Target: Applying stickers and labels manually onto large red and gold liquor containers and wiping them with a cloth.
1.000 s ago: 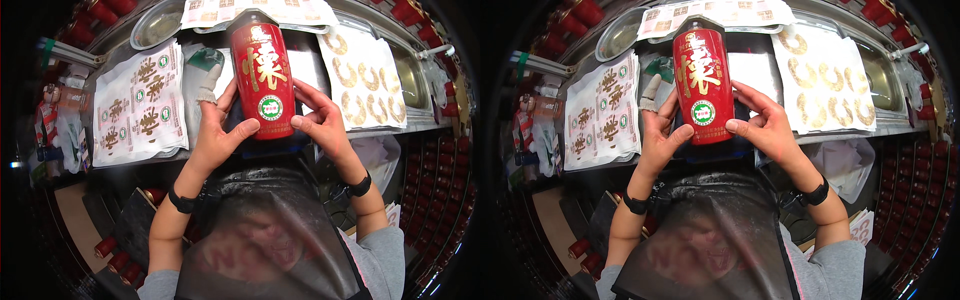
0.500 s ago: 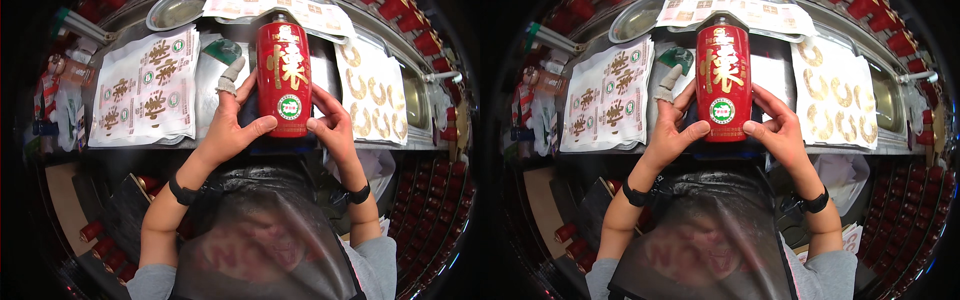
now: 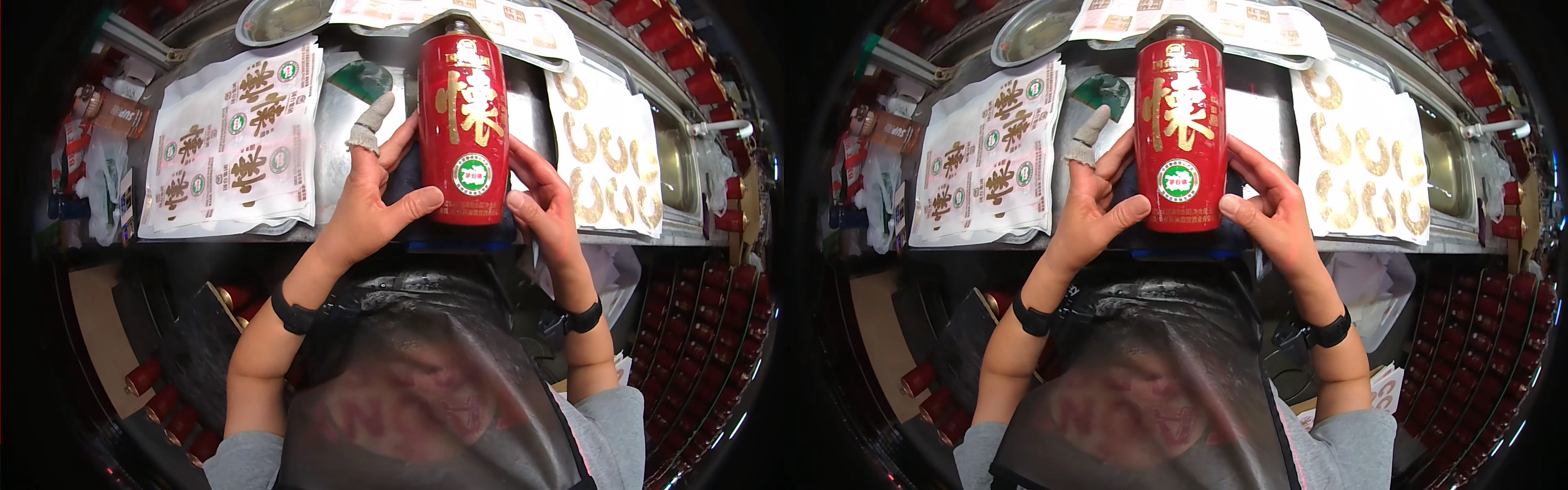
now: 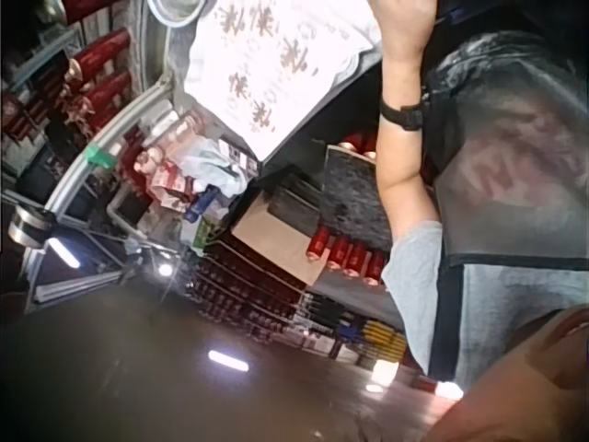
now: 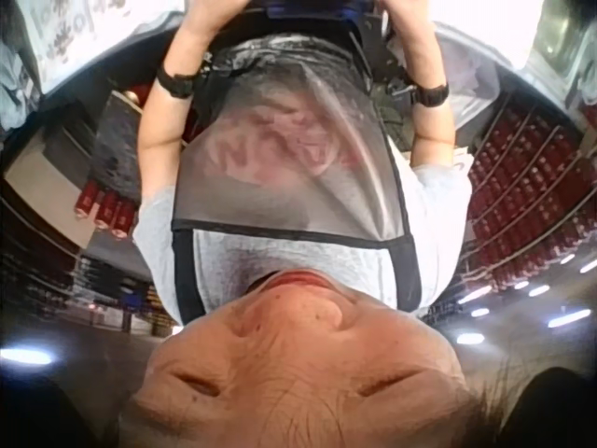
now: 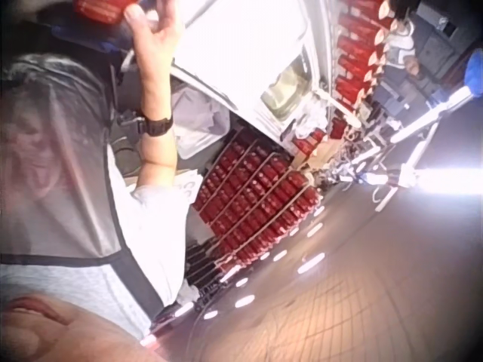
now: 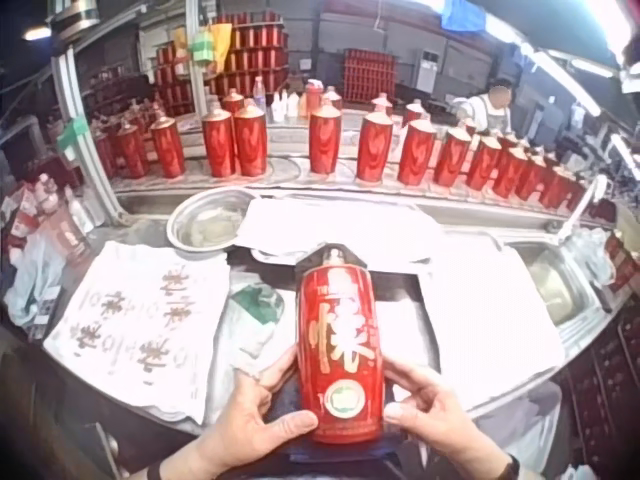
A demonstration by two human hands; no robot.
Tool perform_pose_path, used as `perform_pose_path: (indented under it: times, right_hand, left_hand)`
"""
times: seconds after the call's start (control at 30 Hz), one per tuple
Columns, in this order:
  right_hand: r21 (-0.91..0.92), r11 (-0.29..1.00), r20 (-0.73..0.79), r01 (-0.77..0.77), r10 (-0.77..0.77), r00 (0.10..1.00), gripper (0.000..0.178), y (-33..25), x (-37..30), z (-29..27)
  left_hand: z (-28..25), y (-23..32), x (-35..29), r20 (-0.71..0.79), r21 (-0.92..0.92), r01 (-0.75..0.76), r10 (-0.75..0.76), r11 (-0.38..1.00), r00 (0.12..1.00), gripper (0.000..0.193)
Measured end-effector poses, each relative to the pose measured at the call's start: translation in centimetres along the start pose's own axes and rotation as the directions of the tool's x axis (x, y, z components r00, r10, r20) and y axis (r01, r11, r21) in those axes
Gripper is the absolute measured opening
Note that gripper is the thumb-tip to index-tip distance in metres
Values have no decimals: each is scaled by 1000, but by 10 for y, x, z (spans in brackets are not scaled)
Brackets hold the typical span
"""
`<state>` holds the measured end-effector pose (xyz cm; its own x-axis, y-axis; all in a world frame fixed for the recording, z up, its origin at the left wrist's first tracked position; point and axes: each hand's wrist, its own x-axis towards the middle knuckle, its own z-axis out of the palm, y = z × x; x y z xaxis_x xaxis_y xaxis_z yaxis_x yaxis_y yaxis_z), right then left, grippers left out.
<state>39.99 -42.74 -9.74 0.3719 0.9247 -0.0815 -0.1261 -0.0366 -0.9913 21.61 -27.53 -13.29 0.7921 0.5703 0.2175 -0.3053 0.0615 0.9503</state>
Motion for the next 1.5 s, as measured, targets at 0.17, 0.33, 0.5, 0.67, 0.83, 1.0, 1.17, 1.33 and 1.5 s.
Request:
perform_pose_path:
  times: [0.17, 0.33, 0.5, 0.67, 0.83, 1.0, 1.17, 1.33, 1.5]
  right_hand:
    - [18, 999, -9, 31, -31, 999, 73, 10, 2, 0]
    - [-2, 999, -31, 32, -32, 999, 73, 10, 2, 0]
    - [-49, 998, -29, 37, -38, 999, 72, 10, 2, -1]
    - [-50, 999, -29, 16, -18, 999, 73, 9, 1, -1]
    - [-67, 997, -23, 26, -28, 999, 73, 11, 2, -1]
    - [-6, 999, -9, 41, -41, 999, 72, 12, 2, -5]
    - [-33, 996, -24, -79, 78, 997, 64, -10, 2, -8]
    - [-50, 995, -162, -84, 75, 984, 43, -24, 16, -11]
    - [-200, 977, -248, 75, -124, 961, 37, -40, 52, 4]
  left_hand:
    - [2, -1, -1, -17, -13, 2, -2, 1000, 1000, 103]
    - [2, -1, 0, -8, 4, 6, -5, 1000, 1000, 104]
    - [1, -3, 0, 2, 15, 6, -6, 1000, 1000, 103]
    - [3, -2, 0, -1, 16, 1, -1, 1000, 1000, 102]
    - [3, -1, -2, 2, 10, -14, 14, 1000, 1000, 99]
    - [-2, 4, -1, -17, -106, 30, -32, 994, 999, 87]
    - [-4, 6, -2, 7, -114, 49, -49, 992, 999, 82]
    - [8, 13, -4, -9, 251, 3, -1, 968, 1000, 102]
    - [19, 15, -4, -47, 337, 73, -60, 939, 997, 109]
